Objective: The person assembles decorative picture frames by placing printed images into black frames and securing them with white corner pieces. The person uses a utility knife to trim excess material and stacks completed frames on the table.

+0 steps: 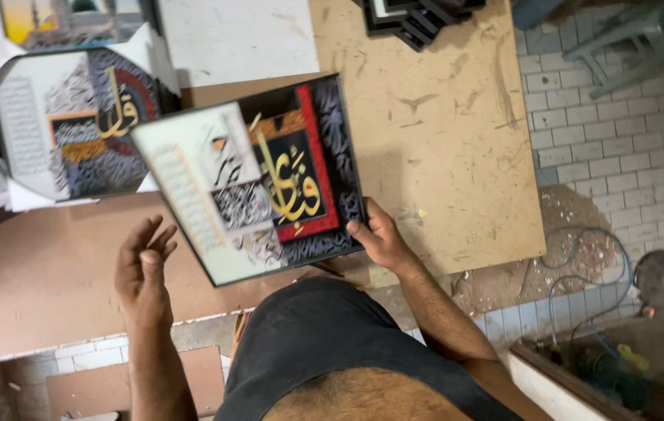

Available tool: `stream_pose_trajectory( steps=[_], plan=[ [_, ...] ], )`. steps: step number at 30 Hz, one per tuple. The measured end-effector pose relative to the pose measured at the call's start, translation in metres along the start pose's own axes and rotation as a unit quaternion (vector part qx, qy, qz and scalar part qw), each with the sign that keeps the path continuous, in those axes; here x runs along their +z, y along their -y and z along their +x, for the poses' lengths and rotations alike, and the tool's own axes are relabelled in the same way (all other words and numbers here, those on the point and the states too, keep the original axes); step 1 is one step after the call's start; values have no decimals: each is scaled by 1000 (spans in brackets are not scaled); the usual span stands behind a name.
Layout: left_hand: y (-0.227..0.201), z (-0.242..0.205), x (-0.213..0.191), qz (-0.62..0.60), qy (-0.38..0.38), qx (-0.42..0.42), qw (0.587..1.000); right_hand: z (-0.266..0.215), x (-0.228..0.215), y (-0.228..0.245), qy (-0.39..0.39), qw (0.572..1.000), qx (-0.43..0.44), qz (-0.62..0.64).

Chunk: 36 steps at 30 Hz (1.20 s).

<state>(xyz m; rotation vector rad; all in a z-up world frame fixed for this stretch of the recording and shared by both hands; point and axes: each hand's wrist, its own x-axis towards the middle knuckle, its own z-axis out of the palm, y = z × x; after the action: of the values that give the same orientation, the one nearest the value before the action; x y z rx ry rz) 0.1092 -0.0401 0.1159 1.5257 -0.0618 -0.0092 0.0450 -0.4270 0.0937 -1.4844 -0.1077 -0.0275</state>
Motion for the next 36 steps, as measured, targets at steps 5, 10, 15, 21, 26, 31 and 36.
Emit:
stream_pose_trajectory(
  steps=[5, 10, 15, 21, 26, 31, 36],
  plan=[
    [-24, -15, -70, -140, -144, 133, 971, 4, 66, -4, 150, 956, 83, -237],
    [-38, -56, -139, 6, -121, 229, 966, 16, 106, -44, 233, 810, 109, -526],
    [-46, -71, -137, 116, 12, 225, 967, 75, 114, -102, 43, 843, -48, -534],
    [-75, -73, -123, 195, 69, 225, 952, 133, 137, -154, 70, 774, -12, -629],
    [-84, -75, -127, 168, 71, 208, 961, 144, 128, -173, 64, 786, -8, -615],
    [-86, -64, -119, 142, 77, 226, 961, 132, 132, -120, -27, 812, -11, -583],
    [-91, -58, -102, 176, 63, 240, 953, 68, 169, 6, -183, 907, -131, -356]
  ],
)
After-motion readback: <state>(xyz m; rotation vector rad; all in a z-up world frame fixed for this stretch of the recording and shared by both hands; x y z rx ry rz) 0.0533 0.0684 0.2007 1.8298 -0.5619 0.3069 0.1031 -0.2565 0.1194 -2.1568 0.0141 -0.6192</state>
